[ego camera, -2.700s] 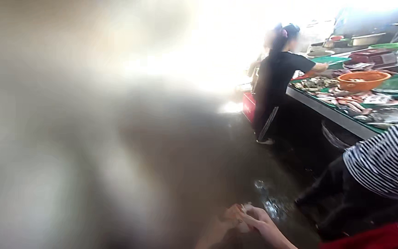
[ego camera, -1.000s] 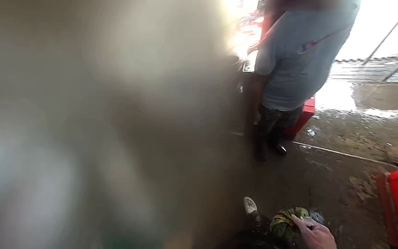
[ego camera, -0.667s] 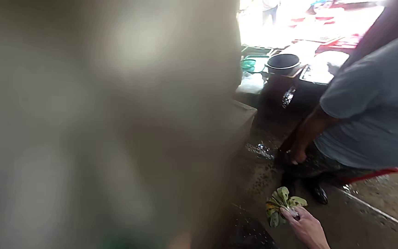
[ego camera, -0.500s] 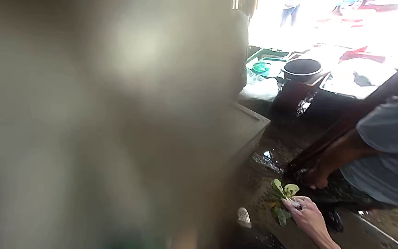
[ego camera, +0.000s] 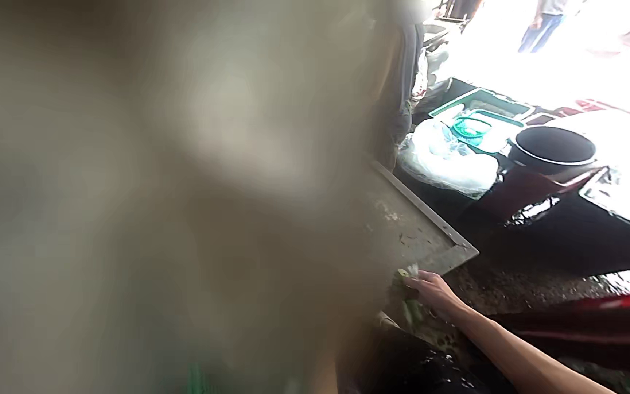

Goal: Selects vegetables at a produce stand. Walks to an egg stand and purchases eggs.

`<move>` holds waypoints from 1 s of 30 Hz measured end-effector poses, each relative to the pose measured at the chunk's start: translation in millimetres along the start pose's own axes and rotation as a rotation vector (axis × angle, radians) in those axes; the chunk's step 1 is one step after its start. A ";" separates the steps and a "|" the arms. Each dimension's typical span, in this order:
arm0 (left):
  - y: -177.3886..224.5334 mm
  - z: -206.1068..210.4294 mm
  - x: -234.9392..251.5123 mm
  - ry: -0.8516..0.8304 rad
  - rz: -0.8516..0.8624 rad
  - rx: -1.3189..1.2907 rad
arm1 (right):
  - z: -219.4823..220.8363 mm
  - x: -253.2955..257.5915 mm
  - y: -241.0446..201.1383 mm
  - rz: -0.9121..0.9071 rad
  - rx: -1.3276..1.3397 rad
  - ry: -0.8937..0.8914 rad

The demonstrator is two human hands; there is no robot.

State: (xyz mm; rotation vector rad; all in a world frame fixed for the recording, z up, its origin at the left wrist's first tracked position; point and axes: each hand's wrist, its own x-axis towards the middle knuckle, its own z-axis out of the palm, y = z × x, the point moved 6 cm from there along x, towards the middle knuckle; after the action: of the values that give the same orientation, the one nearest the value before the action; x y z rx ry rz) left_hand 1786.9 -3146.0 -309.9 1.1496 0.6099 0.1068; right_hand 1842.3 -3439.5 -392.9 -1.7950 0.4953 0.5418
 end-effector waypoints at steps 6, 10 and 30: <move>-4.3 -9.4 59.9 0.295 0.016 0.008 | 89.6 170.3 -162.4 -0.177 0.184 -0.273; -8.3 13.3 98.6 0.395 -0.022 -0.029 | 163.9 288.7 -244.7 -0.383 0.075 -0.314; 102.6 298.6 468.9 -0.043 -0.075 0.340 | 206.0 382.5 -220.4 -0.295 0.419 -0.285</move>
State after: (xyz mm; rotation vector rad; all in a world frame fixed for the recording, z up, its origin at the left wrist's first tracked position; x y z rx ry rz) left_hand 2351.5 -3168.6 -326.6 1.4518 0.6478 -0.0894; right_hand 2255.2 -3205.1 -502.0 -1.3320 0.1274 0.4395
